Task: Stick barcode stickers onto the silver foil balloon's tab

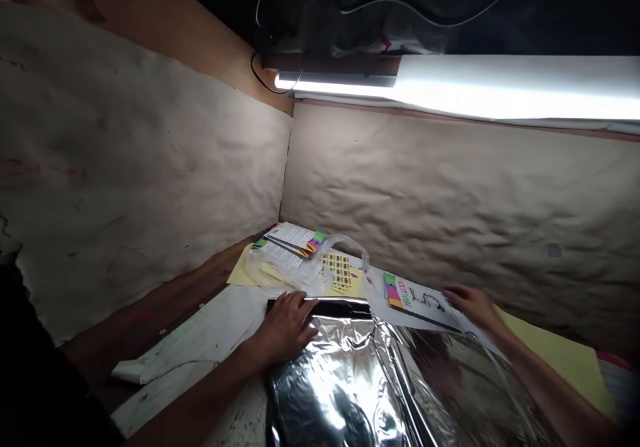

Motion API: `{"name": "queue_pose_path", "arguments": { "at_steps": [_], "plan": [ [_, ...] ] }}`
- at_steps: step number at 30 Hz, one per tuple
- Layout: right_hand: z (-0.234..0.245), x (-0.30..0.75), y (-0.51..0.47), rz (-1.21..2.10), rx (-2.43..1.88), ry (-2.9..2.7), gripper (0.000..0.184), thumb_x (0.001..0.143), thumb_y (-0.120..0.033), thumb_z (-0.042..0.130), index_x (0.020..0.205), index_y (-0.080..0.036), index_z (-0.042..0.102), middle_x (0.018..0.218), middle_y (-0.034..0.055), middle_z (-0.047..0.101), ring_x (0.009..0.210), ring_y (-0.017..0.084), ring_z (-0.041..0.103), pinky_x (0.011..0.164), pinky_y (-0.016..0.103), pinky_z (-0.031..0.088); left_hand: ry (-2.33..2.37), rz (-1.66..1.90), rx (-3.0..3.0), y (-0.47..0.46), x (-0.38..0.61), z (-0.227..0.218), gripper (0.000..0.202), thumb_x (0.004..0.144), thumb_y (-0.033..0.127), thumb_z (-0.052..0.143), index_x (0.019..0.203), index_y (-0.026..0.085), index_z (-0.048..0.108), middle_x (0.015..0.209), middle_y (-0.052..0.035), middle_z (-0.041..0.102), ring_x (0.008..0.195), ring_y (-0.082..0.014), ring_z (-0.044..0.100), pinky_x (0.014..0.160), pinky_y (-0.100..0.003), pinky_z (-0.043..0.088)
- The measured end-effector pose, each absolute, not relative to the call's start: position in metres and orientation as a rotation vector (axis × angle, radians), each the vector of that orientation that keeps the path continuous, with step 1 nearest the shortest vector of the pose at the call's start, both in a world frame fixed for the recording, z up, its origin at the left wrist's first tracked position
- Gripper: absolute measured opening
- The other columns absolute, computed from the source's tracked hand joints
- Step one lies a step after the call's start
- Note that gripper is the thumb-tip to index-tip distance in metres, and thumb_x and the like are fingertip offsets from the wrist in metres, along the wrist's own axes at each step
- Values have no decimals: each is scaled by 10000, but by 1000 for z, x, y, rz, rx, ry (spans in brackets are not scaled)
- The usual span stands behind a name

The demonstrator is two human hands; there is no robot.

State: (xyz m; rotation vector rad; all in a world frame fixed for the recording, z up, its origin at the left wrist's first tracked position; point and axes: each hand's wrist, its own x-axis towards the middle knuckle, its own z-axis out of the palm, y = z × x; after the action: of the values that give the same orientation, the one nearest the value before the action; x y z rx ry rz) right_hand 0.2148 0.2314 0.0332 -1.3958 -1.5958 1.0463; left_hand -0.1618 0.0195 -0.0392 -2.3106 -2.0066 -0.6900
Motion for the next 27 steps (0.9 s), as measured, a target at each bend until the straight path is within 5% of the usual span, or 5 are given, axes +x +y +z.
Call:
{"name": "queue_pose_path", "arguments": {
  "at_steps": [3, 10, 27],
  "plan": [
    [11, 117, 256, 1198, -1386, -1693, 177, 742, -191, 726, 905, -130, 693, 821, 54, 701, 683, 141, 642, 637, 234, 536, -2044, -642, -2361, 20, -162, -43, 571, 862, 422, 561, 1392, 279, 405, 1435, -118, 401, 1337, -299, 344, 1117, -518, 222],
    [-14, -19, 290, 1287, -1595, -1758, 289, 935, -322, 564, 1163, -144, 569, 1118, 78, 607, 919, 188, 626, 775, 372, 550, -2076, -609, -2387, 21, -165, -45, 594, 871, 457, 545, 1414, 293, 368, 1460, -127, 374, 1373, -308, 302, 1129, -532, 191],
    [21, 38, 306, 684, -1537, -2012, 240, 929, -328, 569, 1078, -144, 615, 1076, 58, 626, 909, 190, 623, 787, 360, 540, -2062, -569, -2384, 19, -165, -41, 600, 869, 462, 542, 1413, 266, 382, 1441, -138, 403, 1351, -308, 340, 1117, -512, 209]
  ]
}}
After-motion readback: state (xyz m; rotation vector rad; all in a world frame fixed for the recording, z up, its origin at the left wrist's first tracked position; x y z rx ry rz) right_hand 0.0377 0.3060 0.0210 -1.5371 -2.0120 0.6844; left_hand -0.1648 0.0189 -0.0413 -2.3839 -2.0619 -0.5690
